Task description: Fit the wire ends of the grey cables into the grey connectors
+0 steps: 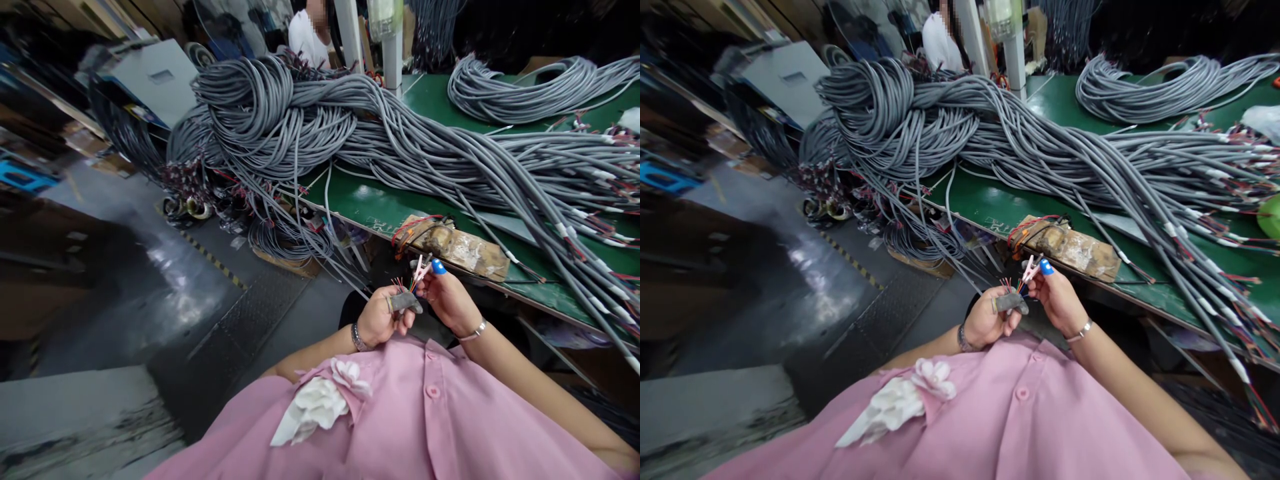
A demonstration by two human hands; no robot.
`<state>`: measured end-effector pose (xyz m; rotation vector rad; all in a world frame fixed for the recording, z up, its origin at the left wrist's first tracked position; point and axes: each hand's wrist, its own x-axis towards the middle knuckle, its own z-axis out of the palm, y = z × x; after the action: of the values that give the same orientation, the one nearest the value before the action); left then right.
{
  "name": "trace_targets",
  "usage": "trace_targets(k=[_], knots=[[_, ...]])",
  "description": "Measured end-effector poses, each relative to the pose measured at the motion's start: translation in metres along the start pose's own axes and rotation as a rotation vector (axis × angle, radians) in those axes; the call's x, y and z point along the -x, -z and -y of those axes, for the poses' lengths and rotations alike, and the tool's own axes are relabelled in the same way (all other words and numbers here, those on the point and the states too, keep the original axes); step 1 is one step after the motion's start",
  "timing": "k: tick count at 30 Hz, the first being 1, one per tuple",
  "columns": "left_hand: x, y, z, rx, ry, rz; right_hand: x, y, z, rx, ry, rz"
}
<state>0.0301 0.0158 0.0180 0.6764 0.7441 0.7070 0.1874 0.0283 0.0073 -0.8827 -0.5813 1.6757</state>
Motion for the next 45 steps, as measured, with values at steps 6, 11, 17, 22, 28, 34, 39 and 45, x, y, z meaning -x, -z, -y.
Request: trace_targets(k=[6, 11, 17, 22, 28, 34, 39, 45], knots=[[-0.002, -0.005, 0.000, 0.008, 0.009, -0.026, -0.003, -0.003, -0.001, 0.016, -0.029, 0.030], [-0.004, -0.007, 0.001, 0.013, -0.015, -0.039, -0.008, -0.004, -0.003, -0.070, -0.063, 0.009], [-0.006, -0.007, 0.002, 0.005, -0.020, -0.046, -0.013, -0.002, -0.009, -0.117, -0.017, -0.023], [-0.007, -0.007, 0.004, -0.034, -0.030, -0.030, -0.014, -0.003, -0.010, -0.130, -0.009, -0.052], [-0.002, -0.004, 0.007, -0.116, -0.078, -0.084, -0.012, -0.005, -0.006, -0.096, -0.024, -0.039], [0.006, 0.007, 0.013, -0.213, -0.006, -0.086, -0.001, -0.001, 0.003, -0.016, -0.172, 0.107], [0.009, 0.011, 0.013, -0.290, 0.001, -0.112, 0.011, 0.002, 0.009, 0.213, -0.248, 0.252], [0.011, 0.009, 0.008, -0.380, -0.017, -0.098, 0.013, 0.000, 0.003, 0.399, -0.104, 0.169]])
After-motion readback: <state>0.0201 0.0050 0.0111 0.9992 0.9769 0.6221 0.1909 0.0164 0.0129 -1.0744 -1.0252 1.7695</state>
